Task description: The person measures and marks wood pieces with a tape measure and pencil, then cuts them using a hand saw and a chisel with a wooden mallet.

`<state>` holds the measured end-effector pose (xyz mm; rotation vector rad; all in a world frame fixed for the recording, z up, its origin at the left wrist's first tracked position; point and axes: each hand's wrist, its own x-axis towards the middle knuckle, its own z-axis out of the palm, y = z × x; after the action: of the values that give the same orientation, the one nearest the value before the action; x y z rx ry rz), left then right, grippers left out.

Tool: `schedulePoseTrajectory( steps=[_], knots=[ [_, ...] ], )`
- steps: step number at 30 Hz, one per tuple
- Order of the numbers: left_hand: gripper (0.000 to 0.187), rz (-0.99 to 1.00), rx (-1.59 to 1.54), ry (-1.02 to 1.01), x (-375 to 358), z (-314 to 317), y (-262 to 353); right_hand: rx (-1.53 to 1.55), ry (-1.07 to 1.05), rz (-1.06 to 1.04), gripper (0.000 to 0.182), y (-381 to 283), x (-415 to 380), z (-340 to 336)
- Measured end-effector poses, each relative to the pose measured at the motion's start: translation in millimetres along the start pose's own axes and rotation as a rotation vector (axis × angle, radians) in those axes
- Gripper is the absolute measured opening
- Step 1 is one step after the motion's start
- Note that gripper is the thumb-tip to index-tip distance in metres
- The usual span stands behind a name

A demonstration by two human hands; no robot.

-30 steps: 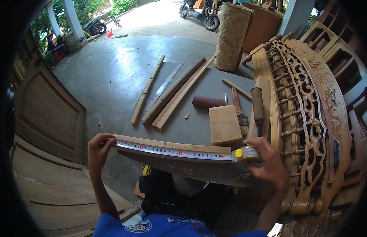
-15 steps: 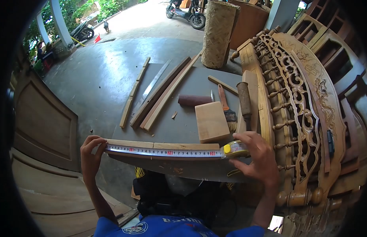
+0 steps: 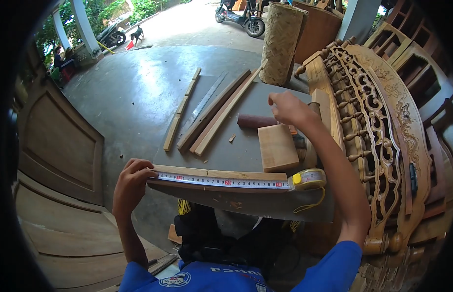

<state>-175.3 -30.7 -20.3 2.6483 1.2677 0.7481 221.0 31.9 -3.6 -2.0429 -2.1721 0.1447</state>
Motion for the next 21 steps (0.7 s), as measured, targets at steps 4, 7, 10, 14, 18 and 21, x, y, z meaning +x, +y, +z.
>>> schedulePoseTrajectory(
  steps=[4,7,10,14,18,21],
  knots=[
    [0.017,0.079,0.072,-0.011,-7,-1,6,-0.152,-0.301,0.343,0.025,-24,27,2],
    [0.018,0.065,0.136,-0.029,-16,1,10,-0.092,-0.299,0.329,0.025,-7,35,14],
    [0.020,0.049,0.174,0.030,-18,6,16,-0.078,-0.285,0.283,0.022,4,32,14],
    [0.027,0.044,0.160,0.064,-19,9,19,-0.049,-0.216,0.209,0.019,21,38,24],
    [0.034,0.063,0.176,0.079,-20,9,15,0.007,0.070,0.118,0.021,28,45,19],
    [0.035,0.079,0.186,0.061,-20,8,12,0.067,0.313,0.073,0.023,20,40,-5]
  ],
)
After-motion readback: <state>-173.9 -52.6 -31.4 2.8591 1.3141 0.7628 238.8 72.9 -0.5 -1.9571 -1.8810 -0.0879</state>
